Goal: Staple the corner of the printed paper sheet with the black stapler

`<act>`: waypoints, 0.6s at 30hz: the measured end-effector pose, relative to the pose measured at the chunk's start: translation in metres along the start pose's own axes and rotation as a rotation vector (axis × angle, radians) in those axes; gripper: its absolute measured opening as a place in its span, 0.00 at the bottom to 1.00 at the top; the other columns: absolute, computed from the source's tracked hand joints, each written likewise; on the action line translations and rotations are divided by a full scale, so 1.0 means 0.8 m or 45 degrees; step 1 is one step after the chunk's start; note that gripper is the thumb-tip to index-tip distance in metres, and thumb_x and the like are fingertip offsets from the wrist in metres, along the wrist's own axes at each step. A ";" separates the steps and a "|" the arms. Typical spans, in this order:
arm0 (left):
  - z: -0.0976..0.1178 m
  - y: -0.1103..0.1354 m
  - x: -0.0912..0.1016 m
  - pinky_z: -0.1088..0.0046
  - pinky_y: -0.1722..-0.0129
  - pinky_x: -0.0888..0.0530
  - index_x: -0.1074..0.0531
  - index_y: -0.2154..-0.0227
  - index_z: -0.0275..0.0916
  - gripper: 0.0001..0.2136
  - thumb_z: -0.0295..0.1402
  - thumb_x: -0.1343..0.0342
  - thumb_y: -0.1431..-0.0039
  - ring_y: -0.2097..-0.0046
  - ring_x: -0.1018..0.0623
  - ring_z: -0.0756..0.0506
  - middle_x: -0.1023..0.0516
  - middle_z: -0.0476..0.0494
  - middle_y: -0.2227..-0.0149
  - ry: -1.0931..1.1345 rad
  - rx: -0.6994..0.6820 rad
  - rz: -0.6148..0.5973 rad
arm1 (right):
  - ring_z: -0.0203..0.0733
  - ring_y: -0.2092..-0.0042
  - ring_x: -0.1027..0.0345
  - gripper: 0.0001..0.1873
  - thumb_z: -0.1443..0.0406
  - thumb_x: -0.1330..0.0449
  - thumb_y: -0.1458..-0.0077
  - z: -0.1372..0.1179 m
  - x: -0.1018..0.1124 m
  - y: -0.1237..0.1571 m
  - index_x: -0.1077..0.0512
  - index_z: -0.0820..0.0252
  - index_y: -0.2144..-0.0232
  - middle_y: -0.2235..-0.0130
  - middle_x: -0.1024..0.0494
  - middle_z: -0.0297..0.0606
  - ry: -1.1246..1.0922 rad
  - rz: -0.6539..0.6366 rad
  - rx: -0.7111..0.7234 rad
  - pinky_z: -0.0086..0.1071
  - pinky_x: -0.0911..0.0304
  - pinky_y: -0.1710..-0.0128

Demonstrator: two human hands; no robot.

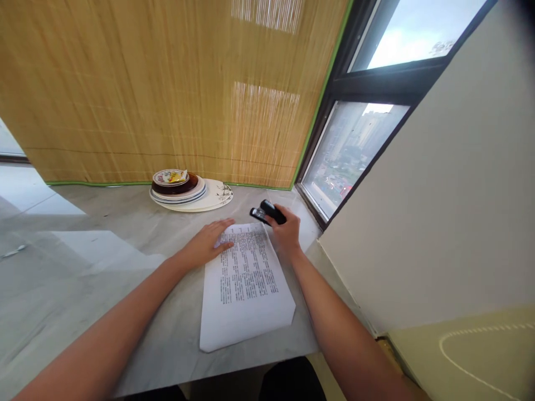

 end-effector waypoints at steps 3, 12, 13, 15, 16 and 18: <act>-0.003 0.004 -0.004 0.51 0.34 0.40 0.29 0.38 0.52 0.19 0.45 0.49 0.29 0.33 0.32 0.36 0.31 0.42 0.33 -0.091 -0.083 -0.176 | 0.52 0.56 0.25 0.17 0.60 0.32 0.48 0.020 0.003 -0.001 0.21 0.59 0.55 0.58 0.18 0.43 0.082 0.154 -0.068 0.48 0.31 0.49; 0.033 0.003 0.000 0.52 0.36 0.35 0.25 0.47 0.45 0.14 0.41 0.46 0.31 0.37 0.28 0.36 0.25 0.38 0.38 -0.063 -0.161 -0.101 | 0.52 0.56 0.26 0.16 0.62 0.34 0.46 0.022 -0.011 0.009 0.22 0.58 0.54 0.59 0.19 0.44 0.243 -0.066 0.022 0.46 0.31 0.50; 0.040 0.005 -0.003 0.51 0.34 0.37 0.27 0.43 0.47 0.17 0.41 0.46 0.31 0.34 0.30 0.35 0.29 0.38 0.35 -0.076 -0.212 -0.147 | 0.52 0.56 0.25 0.15 0.62 0.34 0.46 0.020 -0.011 0.009 0.22 0.57 0.55 0.60 0.19 0.43 0.263 -0.111 0.029 0.45 0.31 0.51; 0.050 0.008 -0.010 0.46 0.31 0.43 0.35 0.35 0.51 0.23 0.43 0.47 0.30 0.30 0.36 0.34 0.36 0.40 0.30 -0.133 -0.281 -0.252 | 0.52 0.56 0.25 0.15 0.62 0.34 0.46 0.016 -0.011 0.010 0.21 0.57 0.55 0.59 0.18 0.43 0.285 -0.142 0.029 0.44 0.31 0.51; 0.054 0.009 -0.012 0.43 0.31 0.45 0.38 0.33 0.54 0.25 0.44 0.48 0.30 0.29 0.39 0.33 0.38 0.42 0.29 -0.162 -0.292 -0.298 | 0.51 0.56 0.25 0.15 0.62 0.34 0.46 0.015 -0.011 0.010 0.21 0.57 0.55 0.59 0.18 0.42 0.289 -0.138 0.026 0.43 0.32 0.51; 0.057 0.012 -0.015 0.40 0.31 0.48 0.41 0.31 0.57 0.26 0.45 0.48 0.30 0.29 0.40 0.31 0.41 0.43 0.28 -0.197 -0.284 -0.351 | 0.51 0.55 0.24 0.15 0.62 0.34 0.46 0.013 -0.009 0.009 0.21 0.56 0.55 0.58 0.17 0.41 0.284 -0.149 0.028 0.43 0.32 0.51</act>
Point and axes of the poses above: each hand's wrist, its own y-axis away from the middle knuckle, its own x-axis out of the back of the hand, z = x × y, the point moved 1 cm from there along -y, towards the middle knuckle
